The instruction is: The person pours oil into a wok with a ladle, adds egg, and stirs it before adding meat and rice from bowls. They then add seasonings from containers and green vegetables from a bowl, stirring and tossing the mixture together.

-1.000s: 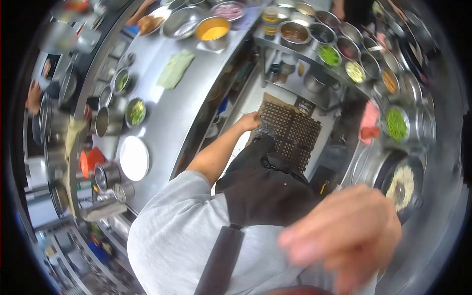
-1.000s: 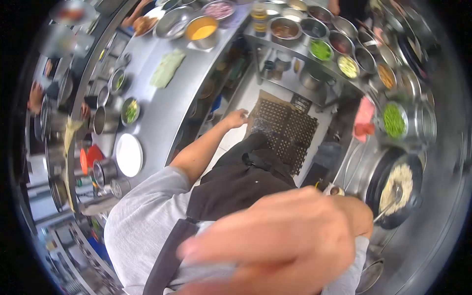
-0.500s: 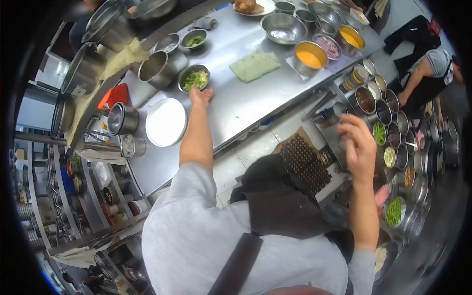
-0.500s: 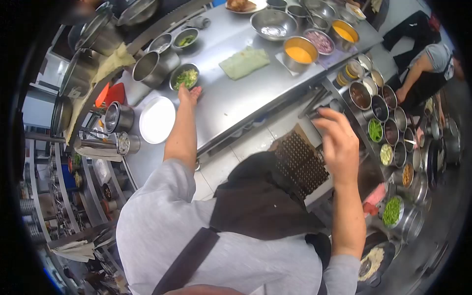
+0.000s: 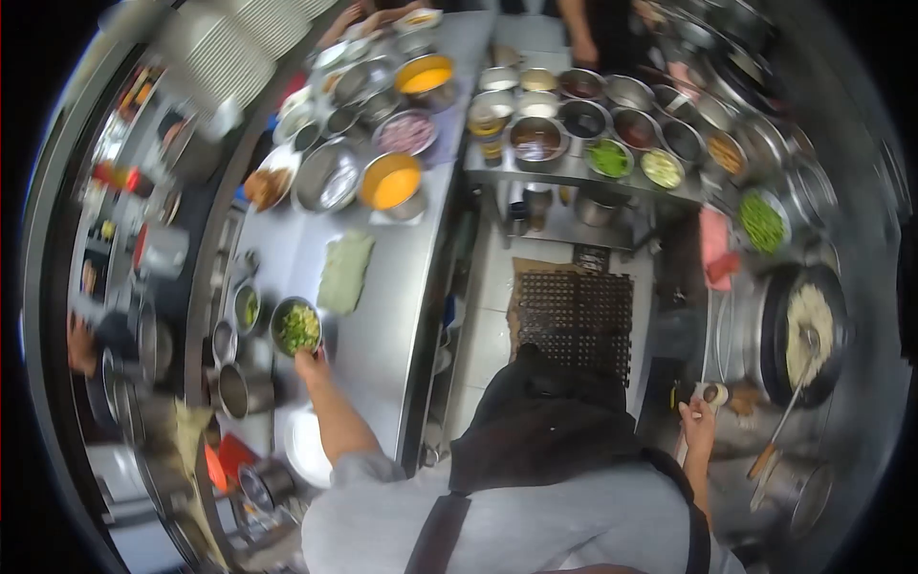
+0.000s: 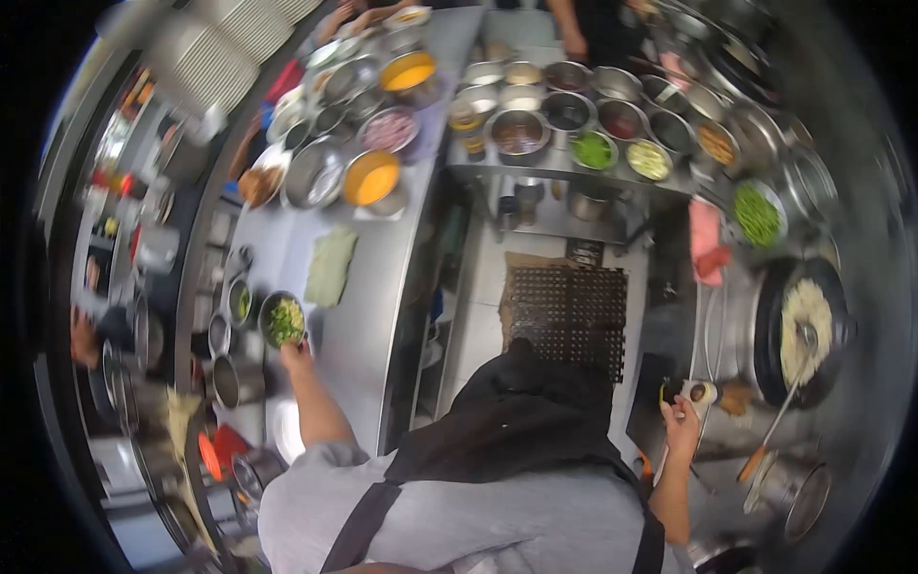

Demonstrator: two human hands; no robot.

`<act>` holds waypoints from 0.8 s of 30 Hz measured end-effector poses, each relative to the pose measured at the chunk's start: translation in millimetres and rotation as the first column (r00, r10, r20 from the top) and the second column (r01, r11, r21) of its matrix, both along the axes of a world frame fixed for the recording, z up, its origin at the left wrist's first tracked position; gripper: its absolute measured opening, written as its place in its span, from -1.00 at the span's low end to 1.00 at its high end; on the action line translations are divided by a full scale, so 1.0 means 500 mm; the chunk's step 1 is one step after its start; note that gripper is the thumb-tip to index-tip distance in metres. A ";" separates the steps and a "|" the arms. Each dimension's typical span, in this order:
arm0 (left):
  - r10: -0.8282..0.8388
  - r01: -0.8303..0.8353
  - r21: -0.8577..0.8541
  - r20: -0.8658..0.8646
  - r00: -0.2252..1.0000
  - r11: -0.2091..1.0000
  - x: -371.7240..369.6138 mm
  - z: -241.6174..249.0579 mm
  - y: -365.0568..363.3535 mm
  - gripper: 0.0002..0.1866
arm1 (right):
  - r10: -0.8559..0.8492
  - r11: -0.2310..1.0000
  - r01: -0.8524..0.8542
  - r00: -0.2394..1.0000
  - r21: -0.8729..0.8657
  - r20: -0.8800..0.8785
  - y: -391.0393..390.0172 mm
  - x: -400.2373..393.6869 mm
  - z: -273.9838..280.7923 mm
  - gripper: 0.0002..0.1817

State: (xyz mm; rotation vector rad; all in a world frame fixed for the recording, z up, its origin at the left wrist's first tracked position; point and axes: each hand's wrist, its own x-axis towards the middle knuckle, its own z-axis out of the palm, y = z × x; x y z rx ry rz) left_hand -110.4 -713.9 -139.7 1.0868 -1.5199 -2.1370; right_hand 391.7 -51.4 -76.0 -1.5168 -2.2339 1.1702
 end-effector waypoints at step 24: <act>-0.819 0.161 -0.956 0.116 -0.562 -0.246 0.554 0.386 1.973 -0.34 | -0.580 0.800 0.494 0.783 0.340 0.226 0.145 0.466 0.061 -0.44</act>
